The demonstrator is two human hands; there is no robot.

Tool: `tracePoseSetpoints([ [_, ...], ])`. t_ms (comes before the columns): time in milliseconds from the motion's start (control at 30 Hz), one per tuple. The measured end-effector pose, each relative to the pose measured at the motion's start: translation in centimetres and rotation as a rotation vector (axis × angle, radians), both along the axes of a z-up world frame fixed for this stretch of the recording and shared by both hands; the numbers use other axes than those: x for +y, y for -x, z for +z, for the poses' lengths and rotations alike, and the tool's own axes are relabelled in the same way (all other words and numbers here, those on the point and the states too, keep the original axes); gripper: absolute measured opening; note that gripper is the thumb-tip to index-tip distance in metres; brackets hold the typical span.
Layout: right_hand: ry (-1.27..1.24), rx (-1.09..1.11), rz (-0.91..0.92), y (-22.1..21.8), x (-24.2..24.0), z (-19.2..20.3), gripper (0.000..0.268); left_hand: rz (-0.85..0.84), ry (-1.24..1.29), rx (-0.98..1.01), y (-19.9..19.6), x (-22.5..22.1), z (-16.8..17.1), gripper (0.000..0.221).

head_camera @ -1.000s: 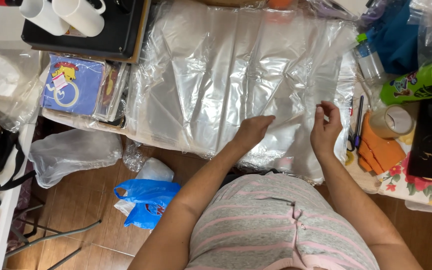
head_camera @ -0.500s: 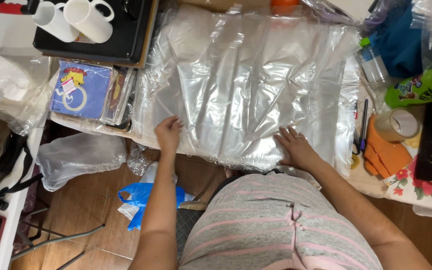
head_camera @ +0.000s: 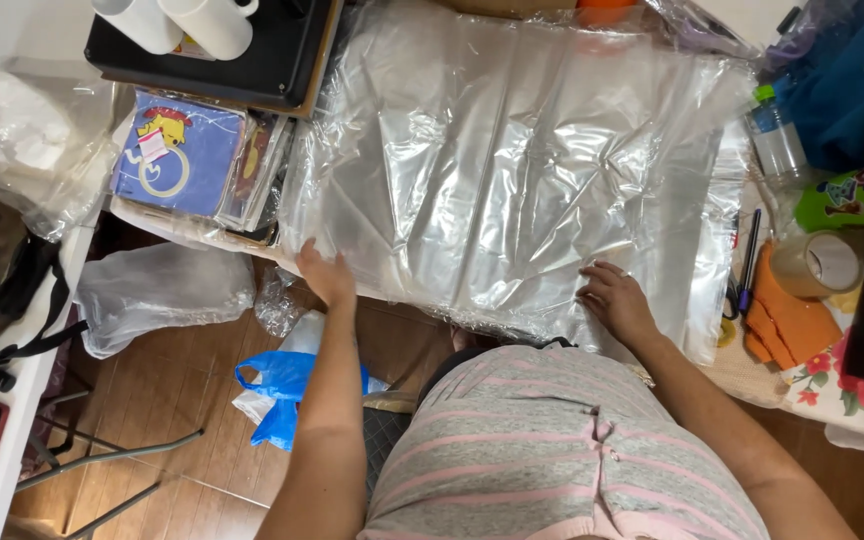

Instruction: Smoothing and aligning large clear plastic bags on a work surface in preparation for packaging.

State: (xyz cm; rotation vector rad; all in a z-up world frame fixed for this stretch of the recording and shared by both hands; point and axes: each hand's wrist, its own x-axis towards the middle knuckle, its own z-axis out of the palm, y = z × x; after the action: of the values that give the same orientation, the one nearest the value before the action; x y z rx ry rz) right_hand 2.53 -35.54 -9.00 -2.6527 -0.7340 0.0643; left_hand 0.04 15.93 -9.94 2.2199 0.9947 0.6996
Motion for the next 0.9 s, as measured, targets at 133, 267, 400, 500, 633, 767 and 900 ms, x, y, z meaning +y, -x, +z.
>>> tracePoseSetpoints([
  [133, 0.046, -0.041, 0.006, -1.6, 0.9, 0.6, 0.007, -0.329, -0.384, -0.157, -2.4, -8.4, -1.5, 0.056],
  [267, -0.043, -0.024, 0.047, -4.0, 3.0, 5.9, 0.011, -1.242, -0.131, 0.184, -0.9, -19.8, 6.6, 0.087],
  [400, -0.095, -0.149, 0.074, -5.6, 5.6, 10.0, 0.013, -1.403, -0.126, 0.242, -1.2, -24.0, 7.4, 0.066],
  [500, -0.133, -0.197, 0.031, -6.0, 7.1, 10.1, 0.014, -1.430, -0.009, 0.264, -0.7, -23.6, 13.9, 0.084],
  [633, -0.178, -0.210, 0.006, -6.8, 8.3, 11.5, 0.015, -1.384, -0.016, 0.299, -0.9, -22.7, 16.8, 0.079],
  [767, -0.251, -0.143, -0.014, -6.9, 8.5, 11.9, 0.011, -1.341, -0.066, 0.300, -1.2, -21.7, 13.5, 0.083],
  [900, -0.296, -0.114, -0.085, -8.2, 8.1, 9.5, 0.010, -1.504, -0.241, 0.134, -1.6, -21.6, 11.4, 0.104],
])
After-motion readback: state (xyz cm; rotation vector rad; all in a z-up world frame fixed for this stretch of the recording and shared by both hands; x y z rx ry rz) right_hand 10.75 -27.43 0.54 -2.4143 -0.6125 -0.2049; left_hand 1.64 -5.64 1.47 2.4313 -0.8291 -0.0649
